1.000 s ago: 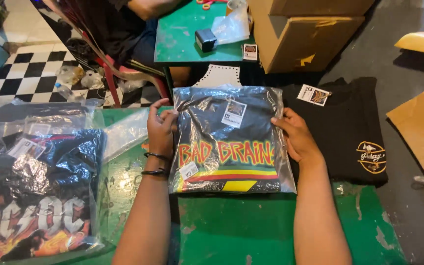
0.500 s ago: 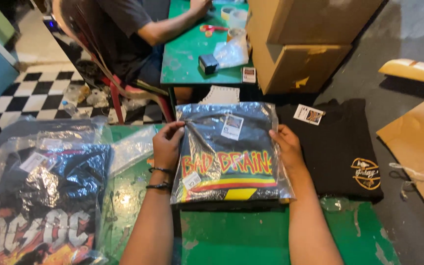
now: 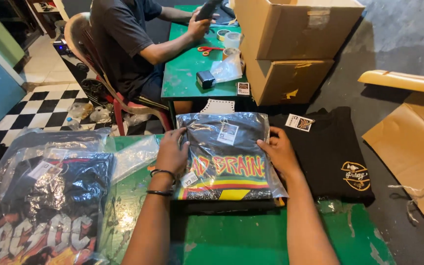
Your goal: Unfolding, inspecting, and refolding t-shirts on a table.
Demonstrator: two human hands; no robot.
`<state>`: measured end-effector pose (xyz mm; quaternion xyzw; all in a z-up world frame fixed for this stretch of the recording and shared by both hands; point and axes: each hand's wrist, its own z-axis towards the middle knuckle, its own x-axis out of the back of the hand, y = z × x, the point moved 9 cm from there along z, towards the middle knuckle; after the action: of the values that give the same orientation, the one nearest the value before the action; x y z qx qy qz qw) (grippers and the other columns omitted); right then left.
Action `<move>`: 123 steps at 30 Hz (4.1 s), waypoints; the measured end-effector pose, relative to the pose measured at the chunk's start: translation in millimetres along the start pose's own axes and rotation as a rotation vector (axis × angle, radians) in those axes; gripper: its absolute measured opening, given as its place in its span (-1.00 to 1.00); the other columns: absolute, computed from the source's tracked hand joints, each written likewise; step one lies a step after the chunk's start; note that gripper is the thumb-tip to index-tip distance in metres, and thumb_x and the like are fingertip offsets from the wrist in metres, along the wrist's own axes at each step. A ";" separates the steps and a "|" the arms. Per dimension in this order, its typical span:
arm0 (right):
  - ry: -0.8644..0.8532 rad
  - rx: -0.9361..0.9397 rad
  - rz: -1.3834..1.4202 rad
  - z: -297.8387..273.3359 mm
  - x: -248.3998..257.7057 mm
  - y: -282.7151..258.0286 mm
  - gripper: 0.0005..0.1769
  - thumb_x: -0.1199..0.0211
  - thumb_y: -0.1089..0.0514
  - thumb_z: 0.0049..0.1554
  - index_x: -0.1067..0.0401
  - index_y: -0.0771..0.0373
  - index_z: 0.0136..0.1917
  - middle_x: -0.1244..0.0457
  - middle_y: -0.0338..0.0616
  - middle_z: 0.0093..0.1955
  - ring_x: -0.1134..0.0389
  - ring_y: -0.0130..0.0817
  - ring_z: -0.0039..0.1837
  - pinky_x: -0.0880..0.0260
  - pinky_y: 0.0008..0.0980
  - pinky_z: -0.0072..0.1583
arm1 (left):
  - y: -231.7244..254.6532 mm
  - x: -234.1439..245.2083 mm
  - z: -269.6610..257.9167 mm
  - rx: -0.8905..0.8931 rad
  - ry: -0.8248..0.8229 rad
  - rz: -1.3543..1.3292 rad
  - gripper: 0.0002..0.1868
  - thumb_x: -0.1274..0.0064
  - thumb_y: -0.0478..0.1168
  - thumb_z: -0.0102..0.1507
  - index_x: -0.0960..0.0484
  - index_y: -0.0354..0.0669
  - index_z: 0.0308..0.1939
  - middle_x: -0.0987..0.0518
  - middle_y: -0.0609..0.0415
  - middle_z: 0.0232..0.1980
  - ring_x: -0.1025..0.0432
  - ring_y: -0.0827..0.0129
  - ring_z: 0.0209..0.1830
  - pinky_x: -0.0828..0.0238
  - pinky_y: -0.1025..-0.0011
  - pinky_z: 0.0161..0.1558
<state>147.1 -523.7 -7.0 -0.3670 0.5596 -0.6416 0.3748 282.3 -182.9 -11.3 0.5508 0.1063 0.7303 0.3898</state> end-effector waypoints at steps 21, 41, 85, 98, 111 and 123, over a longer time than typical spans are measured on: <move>0.247 0.471 -1.110 -157.1 115.4 -73.9 -0.54 -0.33 0.01 0.15 -0.46 0.09 0.31 -0.32 -0.19 0.14 -0.34 -0.16 0.24 -0.30 -0.16 0.19 | 204.6 -41.1 -80.8 -0.365 -0.241 0.426 -0.22 -0.02 0.24 0.26 -0.30 0.09 0.51 -0.25 -0.10 0.57 -0.08 -0.01 0.59 0.13 -0.19 0.47; 0.643 -0.129 -0.956 -166.4 215.3 -57.2 -0.63 -0.18 -0.23 0.21 -0.30 0.03 0.09 -0.41 -0.09 -0.14 -0.47 0.16 -0.01 -0.40 0.19 0.00 | 330.8 -184.5 -122.5 -0.317 -0.090 -0.424 -0.76 -0.20 -0.15 0.28 -0.70 0.19 0.04 -0.72 0.16 -0.03 -0.59 0.21 0.08 -0.46 0.22 0.10; 0.804 0.124 -0.523 -151.9 249.6 26.4 -0.54 -0.34 0.04 0.19 -0.37 0.23 0.30 -0.38 0.13 0.03 -0.44 0.04 0.13 -0.40 -0.01 0.11 | 369.3 -172.1 -135.7 -0.567 -0.253 -0.429 -0.66 -0.10 -0.08 0.31 -0.63 0.14 0.18 -0.53 0.00 0.34 -0.32 0.06 0.46 0.00 -0.21 0.45; 0.465 0.609 -0.882 -152.4 154.8 -84.5 -0.39 -0.12 0.48 0.07 -0.52 0.05 0.32 -0.33 -0.06 0.10 -0.40 0.05 0.18 -0.39 -0.04 0.22 | 336.7 -168.8 -102.1 -0.058 -0.331 -0.995 -0.58 0.19 -0.10 0.47 -0.52 -0.24 0.30 -0.59 -0.33 0.20 -0.46 -0.13 0.28 -0.26 -0.11 0.35; 0.691 0.413 -0.550 -159.8 182.6 -67.9 -0.58 -0.18 0.28 0.15 -0.36 0.21 0.29 -0.35 0.10 0.11 -0.41 0.14 0.17 -0.41 -0.04 0.19 | 351.5 -173.5 -110.0 -0.160 -0.446 -0.931 -0.46 0.10 -0.04 0.47 -0.36 -0.16 0.49 -0.42 -0.29 0.43 -0.20 -0.16 0.52 -0.09 -0.05 0.50; 0.543 0.269 -0.413 -155.1 195.4 -39.6 -0.26 -0.30 -0.09 0.22 -0.20 0.52 0.41 -0.33 0.31 0.01 -0.40 0.18 0.11 -0.32 0.09 0.15 | 339.8 -189.0 -136.8 -0.444 -0.010 -0.239 -0.55 -0.21 -0.23 0.22 -0.61 0.03 0.22 -0.65 0.06 0.14 -0.49 0.11 0.27 -0.40 0.06 0.30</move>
<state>-81.7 -625.5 26.2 -0.2359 0.4634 -0.8457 0.1199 24.1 -504.1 0.2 0.4386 0.0057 0.6817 0.5855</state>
